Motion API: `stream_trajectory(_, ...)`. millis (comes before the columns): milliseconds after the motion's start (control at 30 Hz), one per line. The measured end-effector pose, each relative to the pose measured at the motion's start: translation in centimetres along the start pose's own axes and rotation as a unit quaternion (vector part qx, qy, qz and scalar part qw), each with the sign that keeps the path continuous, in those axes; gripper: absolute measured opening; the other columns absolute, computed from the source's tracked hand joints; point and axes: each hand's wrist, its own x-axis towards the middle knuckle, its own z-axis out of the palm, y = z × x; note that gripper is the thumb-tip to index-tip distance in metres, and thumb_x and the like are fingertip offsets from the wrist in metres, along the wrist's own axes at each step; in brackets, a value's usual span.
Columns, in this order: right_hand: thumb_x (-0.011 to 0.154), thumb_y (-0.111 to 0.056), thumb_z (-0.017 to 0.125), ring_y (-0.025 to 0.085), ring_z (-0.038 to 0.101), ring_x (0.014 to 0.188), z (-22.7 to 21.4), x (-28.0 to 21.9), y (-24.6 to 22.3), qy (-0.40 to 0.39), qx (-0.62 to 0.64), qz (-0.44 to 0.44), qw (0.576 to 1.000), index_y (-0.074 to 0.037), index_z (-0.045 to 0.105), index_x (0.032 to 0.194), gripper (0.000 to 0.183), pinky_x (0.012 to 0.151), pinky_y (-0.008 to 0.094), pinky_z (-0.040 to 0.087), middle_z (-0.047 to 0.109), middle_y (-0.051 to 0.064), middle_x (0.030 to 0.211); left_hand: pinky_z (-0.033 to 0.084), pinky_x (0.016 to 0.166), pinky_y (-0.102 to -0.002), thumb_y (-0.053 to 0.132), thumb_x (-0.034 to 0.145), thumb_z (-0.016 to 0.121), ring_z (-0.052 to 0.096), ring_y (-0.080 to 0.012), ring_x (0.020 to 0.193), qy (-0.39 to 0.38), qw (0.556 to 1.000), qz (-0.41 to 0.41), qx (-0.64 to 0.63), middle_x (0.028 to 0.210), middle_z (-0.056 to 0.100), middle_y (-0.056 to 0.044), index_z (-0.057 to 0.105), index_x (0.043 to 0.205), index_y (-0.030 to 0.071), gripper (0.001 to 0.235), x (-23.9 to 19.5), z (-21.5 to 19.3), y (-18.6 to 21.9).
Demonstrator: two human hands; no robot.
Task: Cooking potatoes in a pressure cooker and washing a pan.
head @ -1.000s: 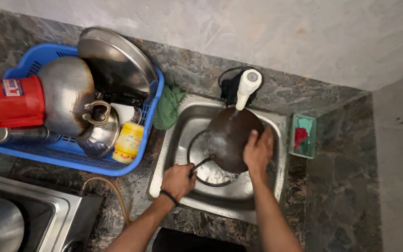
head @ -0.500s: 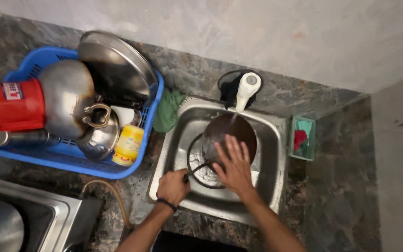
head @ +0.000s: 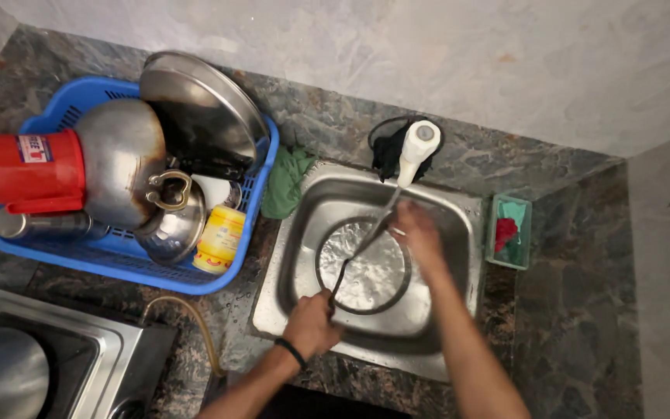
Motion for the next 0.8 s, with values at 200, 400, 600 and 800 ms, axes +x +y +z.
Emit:
stream_trajectory(200, 0.108, -0.045, 0.041, 0.049, -0.002, 0.151, 4.4, -5.0, 3.3, -0.143, -0.438, -0.339, 0.82, 0.006, 0.016, 0.162, 0.078, 0.122, 0.05, 0.006, 0.002, 0.042, 0.161, 0.049, 0.042, -0.032, -0.011, 0.07, 0.077, 0.057, -0.0164, 0.045, -0.234, 0.837, -0.089, -0.487, 0.062, 0.058, -0.006, 0.055, 0.087, 0.003, 0.031, 1.7, 0.8, -1.8)
stream_trajectory(400, 0.108, -0.041, 0.032, 0.035, 0.008, 0.158, 3.6, -7.8, -0.1, -0.273, -0.562, -0.363, 0.692, 0.0, 0.019, 0.16, 0.068, 0.125, 0.051, 0.004, 0.013, 0.02, 0.17, 0.035, 0.036, -0.022, -0.015, 0.078, 0.07, 0.043, -0.0056, 0.042, -0.431, 0.669, -0.089, -0.599, 0.06, 0.048, 0.002, 0.047, 0.091, 0.009, 0.036, 2.3, 0.6, -5.3)
stream_trajectory(600, 0.099, -0.055, 0.035, 0.026, 0.01, 0.162, 2.1, -4.1, -2.7, -0.157, -0.683, -0.258, 0.665, -0.021, 0.035, 0.155, 0.066, 0.13, 0.051, 0.0, 0.023, 0.007, 0.169, 0.035, 0.039, -0.023, -0.012, 0.084, 0.066, 0.044, -0.0065, 0.046, -0.489, 0.633, -0.114, -0.589, 0.062, 0.048, -0.001, 0.05, 0.096, 0.008, 0.029, -1.0, 3.5, -3.2)
stream_trajectory(800, 0.104, -0.06, 0.035, 0.041, 0.011, 0.157, 0.3, -5.7, 3.6, 0.104, -0.571, -0.362, 0.729, 0.005, 0.023, 0.16, 0.086, 0.126, 0.053, 0.002, 0.017, 0.031, 0.166, 0.039, 0.038, -0.029, -0.017, 0.075, 0.068, 0.047, -0.0104, 0.042, -0.377, 0.739, -0.103, -0.549, 0.06, 0.051, -0.004, 0.051, 0.094, 0.006, 0.034, -1.9, 4.6, -2.1)
